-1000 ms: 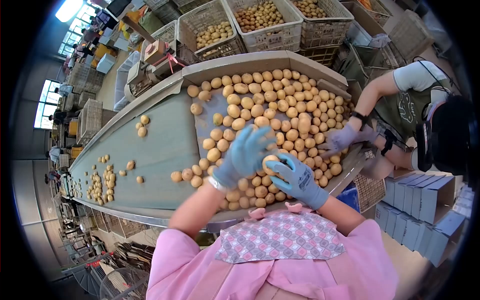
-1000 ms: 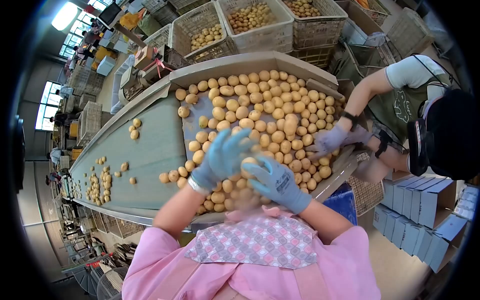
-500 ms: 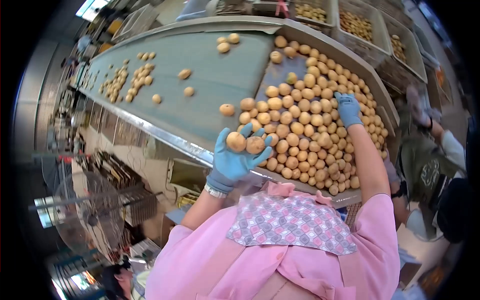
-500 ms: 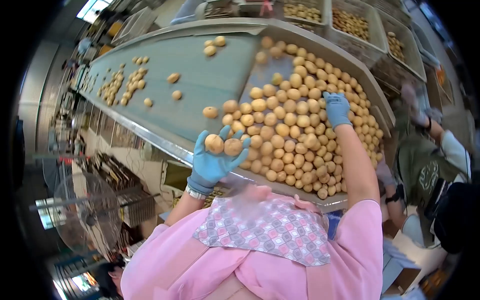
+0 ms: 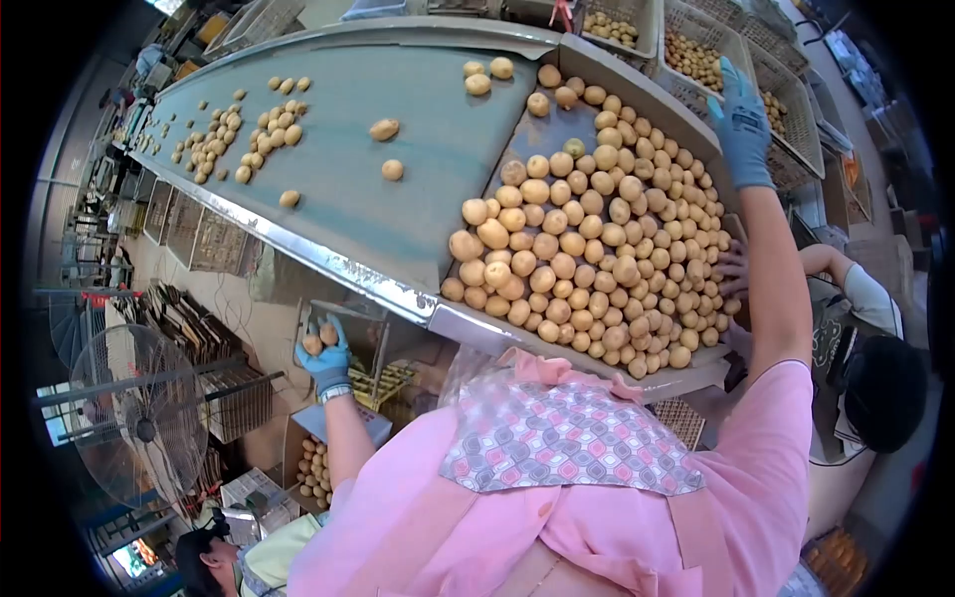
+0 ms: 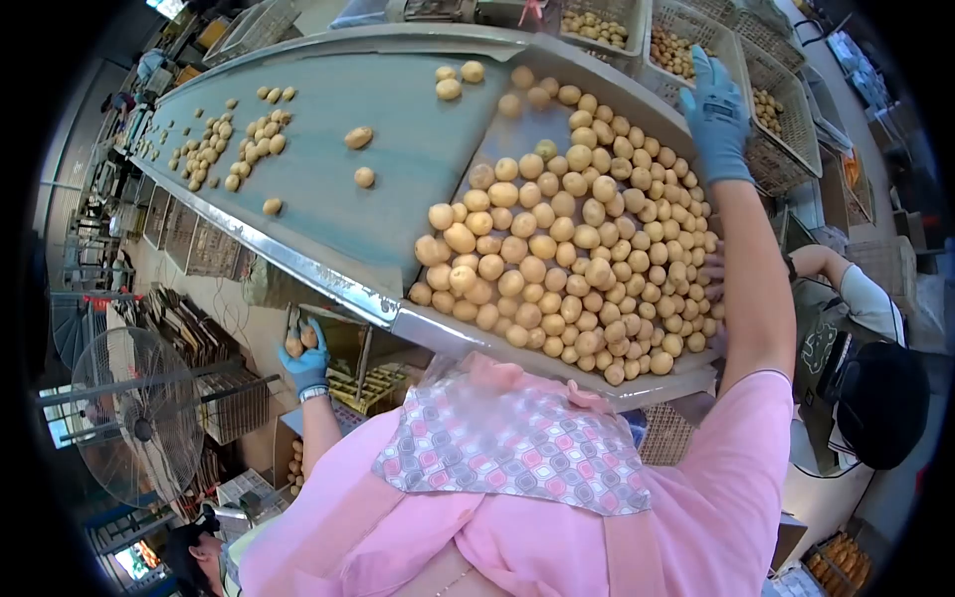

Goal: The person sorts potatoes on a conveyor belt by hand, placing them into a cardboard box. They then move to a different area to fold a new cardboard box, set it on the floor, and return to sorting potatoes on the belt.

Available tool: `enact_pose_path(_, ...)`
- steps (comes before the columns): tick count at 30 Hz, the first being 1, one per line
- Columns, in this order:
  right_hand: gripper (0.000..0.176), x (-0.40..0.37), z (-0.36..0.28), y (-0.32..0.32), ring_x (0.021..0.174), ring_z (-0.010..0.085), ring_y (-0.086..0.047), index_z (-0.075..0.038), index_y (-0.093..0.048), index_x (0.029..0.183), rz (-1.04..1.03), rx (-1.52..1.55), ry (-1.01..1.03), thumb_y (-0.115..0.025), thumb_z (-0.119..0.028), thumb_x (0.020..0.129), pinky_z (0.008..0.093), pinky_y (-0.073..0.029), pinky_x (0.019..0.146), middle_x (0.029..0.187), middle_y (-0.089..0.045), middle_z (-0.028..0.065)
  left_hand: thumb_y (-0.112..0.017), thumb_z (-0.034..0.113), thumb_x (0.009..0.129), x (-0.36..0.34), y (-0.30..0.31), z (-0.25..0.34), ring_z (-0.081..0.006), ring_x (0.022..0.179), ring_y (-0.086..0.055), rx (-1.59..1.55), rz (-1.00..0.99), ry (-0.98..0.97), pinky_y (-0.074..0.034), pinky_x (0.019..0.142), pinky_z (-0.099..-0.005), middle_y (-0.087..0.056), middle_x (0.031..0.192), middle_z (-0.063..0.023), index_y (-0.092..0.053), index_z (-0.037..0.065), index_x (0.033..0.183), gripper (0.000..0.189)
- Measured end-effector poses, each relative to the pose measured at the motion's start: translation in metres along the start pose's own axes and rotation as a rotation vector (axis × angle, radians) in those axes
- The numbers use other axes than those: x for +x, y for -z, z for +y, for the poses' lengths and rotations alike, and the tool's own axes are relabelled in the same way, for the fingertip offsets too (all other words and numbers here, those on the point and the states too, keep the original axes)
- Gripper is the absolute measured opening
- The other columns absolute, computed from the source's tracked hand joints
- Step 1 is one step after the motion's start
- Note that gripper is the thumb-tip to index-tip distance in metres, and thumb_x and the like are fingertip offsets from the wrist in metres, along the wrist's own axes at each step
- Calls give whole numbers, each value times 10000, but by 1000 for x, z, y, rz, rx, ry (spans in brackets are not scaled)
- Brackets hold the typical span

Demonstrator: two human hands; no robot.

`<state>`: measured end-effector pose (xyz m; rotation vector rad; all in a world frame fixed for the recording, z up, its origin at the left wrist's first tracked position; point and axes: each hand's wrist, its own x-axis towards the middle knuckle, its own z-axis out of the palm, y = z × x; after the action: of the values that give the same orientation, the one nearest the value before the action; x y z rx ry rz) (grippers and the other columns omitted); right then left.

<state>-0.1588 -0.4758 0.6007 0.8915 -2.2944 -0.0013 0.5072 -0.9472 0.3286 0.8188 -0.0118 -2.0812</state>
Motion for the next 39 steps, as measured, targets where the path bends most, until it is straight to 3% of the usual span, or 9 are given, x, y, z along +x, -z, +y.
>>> enact_pose_path(7, 321, -44, -135, -100, 1084, 345, -670, -233, -688, 1213, -563, 575, 279, -630, -236, 898, 484, -566, 881, 1180, -679, 104, -482, 717, 925, 9, 37, -42, -326, 1277, -512, 414, 597, 148, -430, 1068, -547, -557, 1426, -62, -574, 188, 1377, 702)
enact_pose_path(13, 276, -32, -154, -82, 1066, 301, -667, -227, -687, 1157, -636, 416, 274, -639, -205, 886, 446, -492, 917, 1169, -662, 89, -517, 452, 1056, 12, -39, -43, -269, 1303, -502, 882, 247, -574, -360, 1167, -414, -493, 1493, -128, -459, 70, 1506, 593)
enact_pose_path(15, 95, -21, -124, -54, 867, 283, -691, -154, -672, 962, -78, 322, 583, -635, -207, 892, 413, -568, 698, 1019, -691, 88, -490, 342, 1077, -20, -109, -54, -253, 1348, -479, 1029, 134, -764, -368, 1151, -393, -474, 1511, -140, -413, 30, 1526, 552)
enact_pose_path(16, 89, 4, -107, -41, 827, 266, -686, -157, -690, 945, -339, 340, 179, -634, -224, 926, 416, -567, 727, 936, -705, 89, -477, 287, 1088, -41, -142, -68, -245, 1370, -468, 1092, 78, -859, -372, 1143, -382, -464, 1519, -146, -390, 10, 1536, 534)
enact_pose_path(21, 334, 29, 43, -9, 1021, 296, -656, -86, -642, 1250, 268, -225, 63, -647, -99, 916, 386, -557, 869, 1207, -676, 102, -512, 202, 1061, -92, -230, -144, -304, 1373, -460, 1418, -447, -793, -380, 1143, -445, -450, 1522, -183, -454, -39, 1470, 479)
enact_pose_path(29, 193, -166, -179, 78, 869, 264, -660, -99, -653, 1050, -441, 960, 642, -648, -213, 895, 406, -553, 761, 991, -645, 61, -761, 191, 848, -139, -304, -267, -409, 1407, -417, 2130, -2156, -547, -246, 1227, -593, -483, 1537, -118, -624, 251, 1402, 573)
enact_pose_path(32, 235, -226, -187, 108, 938, 269, -680, -98, -668, 1101, -217, 1052, 391, -660, -182, 881, 406, -553, 820, 1061, -684, 68, -796, 185, 770, -90, -330, -273, -431, 1427, -388, 2184, -2330, -700, -258, 1221, -599, -468, 1555, -101, -628, 303, 1407, 670)
enact_pose_path(35, 336, -280, -150, 130, 1084, 288, -691, -91, -684, 1224, -444, 719, -118, -647, -110, 891, 406, -539, 948, 1142, -717, 110, -776, 157, 775, -52, -354, -260, -443, 1412, -383, 2195, -1969, -1014, -249, 1196, -654, -486, 1493, -122, -641, 262, 1358, 608)
enact_pose_path(39, 437, -394, -93, 144, 1255, 351, -601, 13, -579, 1404, 250, 507, -1341, -584, -93, 980, 412, -462, 1096, 1364, -621, 211, -727, 99, 833, -61, -355, -250, -424, 1346, -475, 2136, -1653, -1311, -373, 1124, -582, -538, 1409, -165, -645, 152, 1319, 495)
